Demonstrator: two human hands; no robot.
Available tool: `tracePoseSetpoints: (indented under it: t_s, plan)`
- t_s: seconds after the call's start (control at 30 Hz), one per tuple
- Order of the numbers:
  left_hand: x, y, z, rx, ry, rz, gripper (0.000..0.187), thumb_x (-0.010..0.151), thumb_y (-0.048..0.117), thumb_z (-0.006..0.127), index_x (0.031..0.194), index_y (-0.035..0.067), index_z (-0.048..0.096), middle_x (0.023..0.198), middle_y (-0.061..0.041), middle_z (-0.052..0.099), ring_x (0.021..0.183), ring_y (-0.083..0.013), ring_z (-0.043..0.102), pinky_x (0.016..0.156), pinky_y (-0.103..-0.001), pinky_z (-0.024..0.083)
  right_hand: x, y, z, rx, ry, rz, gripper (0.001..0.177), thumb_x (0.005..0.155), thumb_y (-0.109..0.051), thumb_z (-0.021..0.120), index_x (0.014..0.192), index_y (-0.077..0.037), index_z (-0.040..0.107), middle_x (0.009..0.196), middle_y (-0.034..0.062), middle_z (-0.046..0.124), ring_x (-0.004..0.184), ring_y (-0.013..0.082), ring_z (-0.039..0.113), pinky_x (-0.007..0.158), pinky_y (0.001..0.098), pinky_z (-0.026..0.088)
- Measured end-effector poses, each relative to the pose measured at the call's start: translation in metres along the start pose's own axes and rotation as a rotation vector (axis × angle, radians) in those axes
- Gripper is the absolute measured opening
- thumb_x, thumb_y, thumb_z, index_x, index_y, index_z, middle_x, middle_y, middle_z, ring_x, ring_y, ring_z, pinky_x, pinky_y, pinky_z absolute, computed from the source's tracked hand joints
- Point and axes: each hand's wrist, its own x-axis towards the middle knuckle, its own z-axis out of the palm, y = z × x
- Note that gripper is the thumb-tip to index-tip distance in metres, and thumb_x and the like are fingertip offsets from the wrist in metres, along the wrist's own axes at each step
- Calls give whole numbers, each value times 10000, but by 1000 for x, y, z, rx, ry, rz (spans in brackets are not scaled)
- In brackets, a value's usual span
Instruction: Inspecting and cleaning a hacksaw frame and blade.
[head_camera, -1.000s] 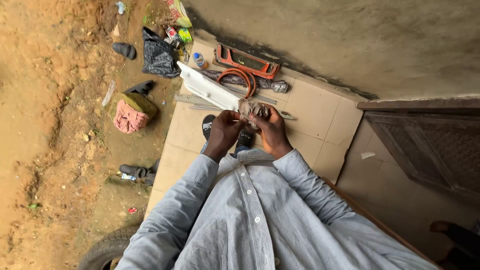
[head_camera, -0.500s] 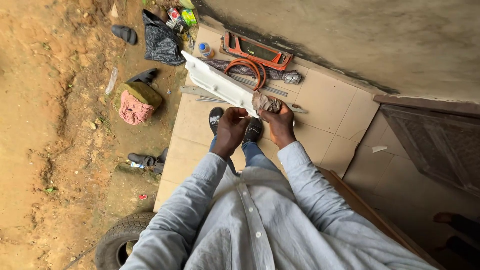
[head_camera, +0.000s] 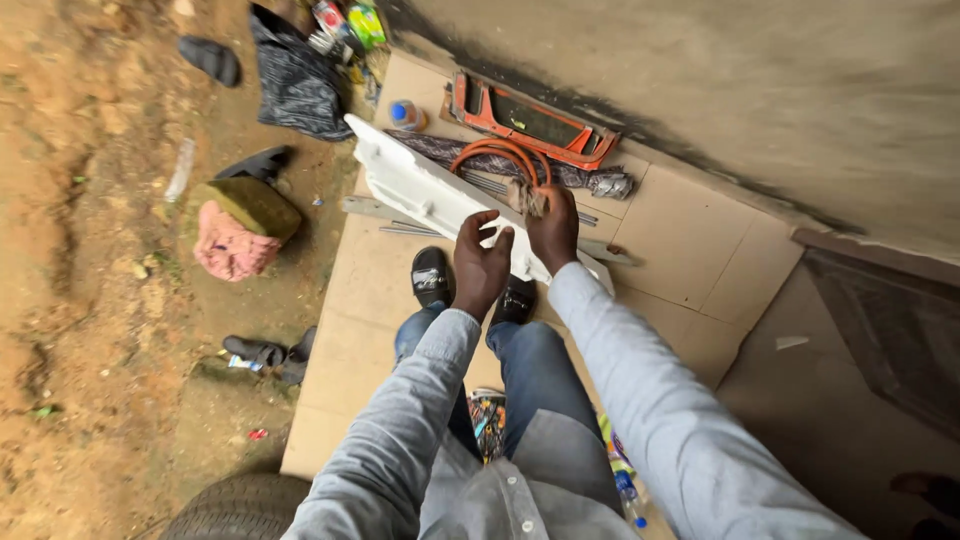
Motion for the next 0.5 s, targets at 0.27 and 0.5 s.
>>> tracePoseSetpoints:
  t_s: [0.27,0.5]
  plan:
    - [97,-140,36,43,43,46,364,952,138,730,1258,-1,589,1238,-157,656,1102,-264,657,849,-351,584,48,156,111,-124,-154,-84,472,814,11,775,1232,-42,565,1260,246,614,1212,440,588,1036,493,475]
    - [130,-133,49,-13,-26,10,382,906,102,712,1255,-4,601,1200,-143,689,1079,-250,687,844,-353,593,77,222,166,-435,-77,-285,781,792,-205,853,1421,82,488,1344,311,561,1246,464,500,1017,545,379]
